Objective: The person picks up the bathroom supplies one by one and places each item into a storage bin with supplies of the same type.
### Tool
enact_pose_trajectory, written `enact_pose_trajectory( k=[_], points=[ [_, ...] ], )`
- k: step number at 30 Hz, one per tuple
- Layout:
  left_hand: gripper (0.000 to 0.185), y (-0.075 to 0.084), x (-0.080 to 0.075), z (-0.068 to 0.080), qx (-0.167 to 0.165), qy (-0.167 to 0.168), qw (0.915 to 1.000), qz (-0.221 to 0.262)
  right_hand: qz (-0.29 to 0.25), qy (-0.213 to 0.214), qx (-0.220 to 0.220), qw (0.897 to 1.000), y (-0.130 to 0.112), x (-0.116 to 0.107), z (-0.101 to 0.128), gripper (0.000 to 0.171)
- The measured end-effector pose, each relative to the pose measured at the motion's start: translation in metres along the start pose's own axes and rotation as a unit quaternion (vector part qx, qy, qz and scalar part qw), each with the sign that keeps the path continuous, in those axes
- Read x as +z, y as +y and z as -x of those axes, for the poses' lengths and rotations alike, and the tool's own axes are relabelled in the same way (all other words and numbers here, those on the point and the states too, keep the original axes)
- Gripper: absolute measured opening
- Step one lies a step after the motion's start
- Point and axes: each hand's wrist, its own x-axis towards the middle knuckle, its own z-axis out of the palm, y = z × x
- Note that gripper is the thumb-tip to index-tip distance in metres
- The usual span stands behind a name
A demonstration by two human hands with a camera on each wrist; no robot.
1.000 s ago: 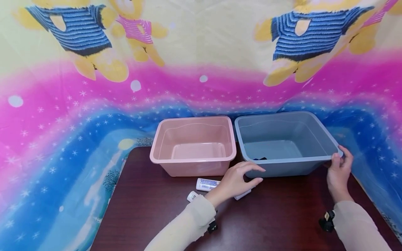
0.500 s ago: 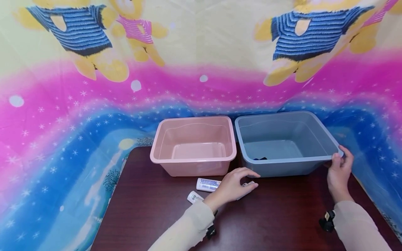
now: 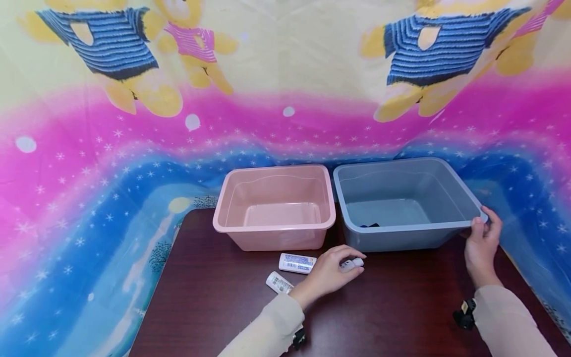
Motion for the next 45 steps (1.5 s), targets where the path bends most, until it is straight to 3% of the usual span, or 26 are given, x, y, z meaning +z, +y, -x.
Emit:
enact_pose_trajectory(
  k=[17,34,45],
  points=[
    [0.028,-0.009,0.013,0.010,-0.021,0.013,0.9991,-0.035,0.016,0.000,0.012,1.000,-0.002,-0.001,0.000,0.036],
    [0.027,-0.018,0.024,0.016,-0.095,-0.003,0.9953,-0.021,0.020,0.000,-0.012,1.000,-0.001,-0.001,0.001,0.036],
    [0.027,-0.023,0.028,0.015,-0.114,0.003,0.9933,-0.022,0.018,-0.002,-0.012,1.000,-0.001,-0.001,0.003,0.036]
  ],
)
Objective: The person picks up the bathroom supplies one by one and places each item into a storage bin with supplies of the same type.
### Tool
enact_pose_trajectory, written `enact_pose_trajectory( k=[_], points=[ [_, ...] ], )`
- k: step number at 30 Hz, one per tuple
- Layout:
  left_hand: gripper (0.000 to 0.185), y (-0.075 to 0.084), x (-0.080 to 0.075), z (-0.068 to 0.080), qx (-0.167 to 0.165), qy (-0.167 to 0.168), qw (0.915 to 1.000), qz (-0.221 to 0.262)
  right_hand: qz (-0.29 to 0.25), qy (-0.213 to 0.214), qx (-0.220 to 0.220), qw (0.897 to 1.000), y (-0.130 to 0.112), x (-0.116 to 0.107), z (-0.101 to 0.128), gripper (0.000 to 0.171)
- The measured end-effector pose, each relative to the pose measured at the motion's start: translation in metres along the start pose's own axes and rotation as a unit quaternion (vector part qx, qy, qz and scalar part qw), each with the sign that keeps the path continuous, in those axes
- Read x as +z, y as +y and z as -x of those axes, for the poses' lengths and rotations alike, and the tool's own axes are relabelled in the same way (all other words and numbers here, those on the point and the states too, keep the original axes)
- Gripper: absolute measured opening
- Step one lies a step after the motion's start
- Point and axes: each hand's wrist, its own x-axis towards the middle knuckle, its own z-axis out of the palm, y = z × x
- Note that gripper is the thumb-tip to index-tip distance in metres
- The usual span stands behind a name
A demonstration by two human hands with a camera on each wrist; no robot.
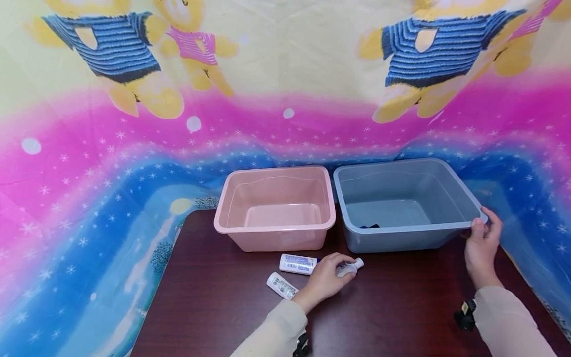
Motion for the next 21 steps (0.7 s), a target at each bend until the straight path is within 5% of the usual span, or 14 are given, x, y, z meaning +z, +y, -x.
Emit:
enact_pose_trajectory(
  k=[10,21],
  points=[
    [0.027,-0.002,0.010,-0.002,-0.021,0.028,0.9992,-0.022,0.003,0.005,-0.005,1.000,-0.001,0.000,-0.001,0.036],
    [0.027,-0.006,0.015,-0.005,-0.027,0.018,0.9992,-0.023,0.000,0.002,0.028,1.000,-0.001,-0.002,-0.002,0.037]
  ],
)
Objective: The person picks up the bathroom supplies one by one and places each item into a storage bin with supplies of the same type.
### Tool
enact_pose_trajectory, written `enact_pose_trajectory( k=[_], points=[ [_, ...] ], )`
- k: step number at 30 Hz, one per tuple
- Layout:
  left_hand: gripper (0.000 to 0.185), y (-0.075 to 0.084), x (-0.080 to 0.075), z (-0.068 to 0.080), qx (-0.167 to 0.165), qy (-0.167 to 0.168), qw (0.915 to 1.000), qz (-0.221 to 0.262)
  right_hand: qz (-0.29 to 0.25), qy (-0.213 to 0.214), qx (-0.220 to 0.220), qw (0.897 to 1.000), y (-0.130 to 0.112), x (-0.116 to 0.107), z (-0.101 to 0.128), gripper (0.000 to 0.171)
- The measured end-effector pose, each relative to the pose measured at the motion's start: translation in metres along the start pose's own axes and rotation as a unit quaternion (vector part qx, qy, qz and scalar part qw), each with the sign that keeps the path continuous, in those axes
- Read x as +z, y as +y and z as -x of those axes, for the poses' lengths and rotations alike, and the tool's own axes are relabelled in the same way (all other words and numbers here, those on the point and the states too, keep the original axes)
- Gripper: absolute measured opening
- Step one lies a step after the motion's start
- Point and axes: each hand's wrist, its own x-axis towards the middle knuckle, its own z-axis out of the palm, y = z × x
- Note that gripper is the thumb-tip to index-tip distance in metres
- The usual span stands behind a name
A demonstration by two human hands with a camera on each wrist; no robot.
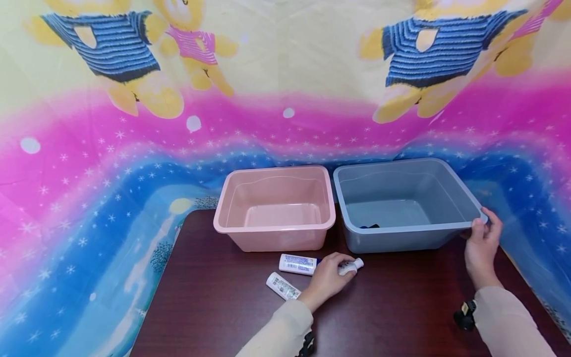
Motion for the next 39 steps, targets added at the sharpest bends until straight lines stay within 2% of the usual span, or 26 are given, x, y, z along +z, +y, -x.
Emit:
enact_pose_trajectory(
  k=[10,23,34,39],
  points=[
    [0.029,-0.005,0.007,-0.007,0.000,-0.009,0.9999,-0.010,0.002,-0.004,0.006,1.000,-0.001,0.000,-0.001,0.037],
    [0.029,-0.008,0.012,-0.009,-0.017,-0.011,0.9997,-0.015,0.024,-0.002,0.037,0.999,-0.009,0.001,0.003,0.038],
    [0.031,-0.009,0.017,-0.011,-0.015,-0.007,0.9999,0.002,0.013,-0.013,0.018,1.000,-0.004,-0.001,-0.001,0.039],
    [0.033,-0.011,0.018,-0.012,-0.024,-0.014,0.9996,-0.001,0.013,-0.012,0.013,1.000,-0.004,-0.001,0.000,0.038]
  ],
)
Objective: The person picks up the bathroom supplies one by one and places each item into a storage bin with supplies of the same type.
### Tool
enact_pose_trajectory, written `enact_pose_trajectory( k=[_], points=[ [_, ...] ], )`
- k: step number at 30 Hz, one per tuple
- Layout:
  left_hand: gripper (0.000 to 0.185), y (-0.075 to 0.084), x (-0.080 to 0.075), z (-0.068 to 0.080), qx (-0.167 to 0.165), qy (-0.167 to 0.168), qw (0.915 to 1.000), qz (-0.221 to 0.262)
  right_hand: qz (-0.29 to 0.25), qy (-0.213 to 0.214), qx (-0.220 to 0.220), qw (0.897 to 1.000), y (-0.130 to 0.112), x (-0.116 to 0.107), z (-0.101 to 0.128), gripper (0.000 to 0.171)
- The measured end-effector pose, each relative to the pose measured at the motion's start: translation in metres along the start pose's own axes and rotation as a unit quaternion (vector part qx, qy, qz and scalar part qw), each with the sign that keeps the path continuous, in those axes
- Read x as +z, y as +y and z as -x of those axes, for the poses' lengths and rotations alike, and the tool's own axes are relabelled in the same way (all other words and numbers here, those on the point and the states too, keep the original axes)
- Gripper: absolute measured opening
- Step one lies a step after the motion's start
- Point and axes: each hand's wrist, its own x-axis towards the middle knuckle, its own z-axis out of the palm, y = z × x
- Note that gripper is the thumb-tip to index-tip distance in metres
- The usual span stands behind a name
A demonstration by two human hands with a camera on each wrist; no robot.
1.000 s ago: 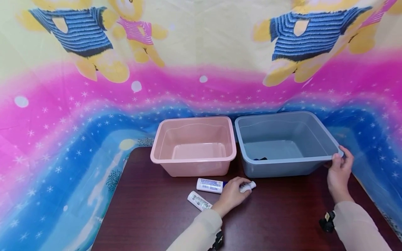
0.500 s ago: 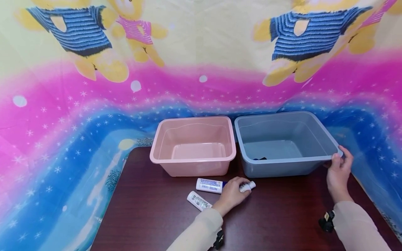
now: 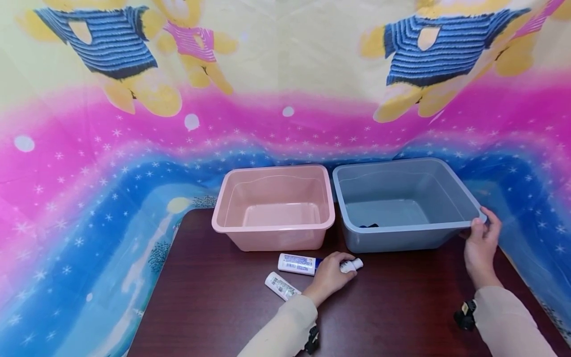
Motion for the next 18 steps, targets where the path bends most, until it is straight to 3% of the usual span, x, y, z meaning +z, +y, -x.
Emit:
enact_pose_trajectory(
  k=[18],
  points=[
    [0.044,-0.0048,0.0049,0.0017,0.000,-0.039,0.9990,-0.022,0.007,-0.010,0.001,1.000,0.0013,-0.0014,0.0000,0.039]
  ],
)
